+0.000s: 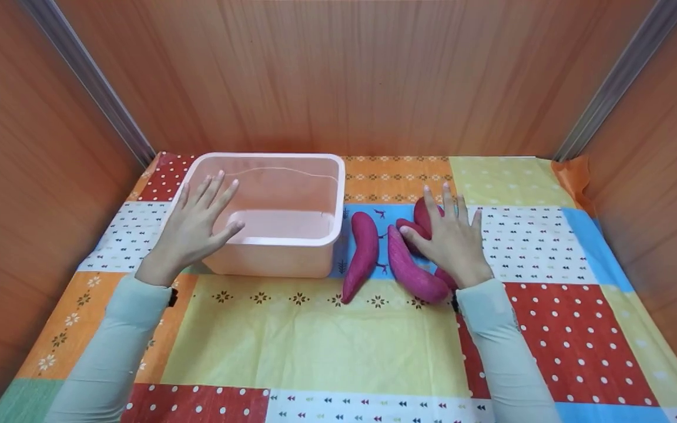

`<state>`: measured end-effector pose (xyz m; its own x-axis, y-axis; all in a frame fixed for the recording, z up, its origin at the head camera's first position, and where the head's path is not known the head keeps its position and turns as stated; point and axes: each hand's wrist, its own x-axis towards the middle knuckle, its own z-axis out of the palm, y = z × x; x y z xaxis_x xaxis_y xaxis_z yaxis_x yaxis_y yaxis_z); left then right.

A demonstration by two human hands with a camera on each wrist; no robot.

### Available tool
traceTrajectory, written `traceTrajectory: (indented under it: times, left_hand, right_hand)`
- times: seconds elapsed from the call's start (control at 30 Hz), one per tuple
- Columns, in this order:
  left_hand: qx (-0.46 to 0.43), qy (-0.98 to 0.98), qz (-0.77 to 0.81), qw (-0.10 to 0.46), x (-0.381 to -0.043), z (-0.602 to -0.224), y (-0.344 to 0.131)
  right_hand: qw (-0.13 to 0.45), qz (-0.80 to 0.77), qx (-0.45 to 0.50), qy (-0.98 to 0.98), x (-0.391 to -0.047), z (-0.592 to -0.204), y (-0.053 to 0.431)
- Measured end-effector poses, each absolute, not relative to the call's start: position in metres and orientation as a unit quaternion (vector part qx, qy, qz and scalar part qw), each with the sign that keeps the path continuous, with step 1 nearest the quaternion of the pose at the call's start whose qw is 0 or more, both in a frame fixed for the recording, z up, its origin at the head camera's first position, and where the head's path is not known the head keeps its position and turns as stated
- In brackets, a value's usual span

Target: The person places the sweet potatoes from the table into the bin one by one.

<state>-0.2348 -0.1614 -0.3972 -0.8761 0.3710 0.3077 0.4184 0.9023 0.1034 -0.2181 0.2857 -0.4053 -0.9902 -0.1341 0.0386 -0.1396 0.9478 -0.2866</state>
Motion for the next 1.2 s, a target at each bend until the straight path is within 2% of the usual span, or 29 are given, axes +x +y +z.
traceTrajectory:
  times: [0.27,0.53,0.67,0.9,1.2]
  left_hand:
    - [-0.221,-0.959,-0.118,0.129,-0.227,-0.396,-0.182]
    - [-0.250,-0.937,-0.175,0.168,-0.219,-0.399,-0.209]
    - [-0.245,-0.933,-0.205,0.163,-0.213,-0.400,-0.220]
    - [-0.245,-0.926,-0.244,0.150,-0.206,-0.404,-0.234]
    - [-0.272,-0.910,-0.253,0.184,-0.203,-0.411,-0.243]
  right_hand:
    - [-0.026,0.177,0.060,-0.982,-0.219,-0.410,0.295]
    - [-0.065,0.224,0.036,-0.972,-0.220,-0.417,0.306]
    - [-0.080,0.248,0.027,-0.965,-0.221,-0.423,0.313]
    - [-0.087,0.291,0.011,-0.953,-0.223,-0.433,0.324]
    - [-0.064,0.326,0.014,-0.943,-0.226,-0.447,0.337]
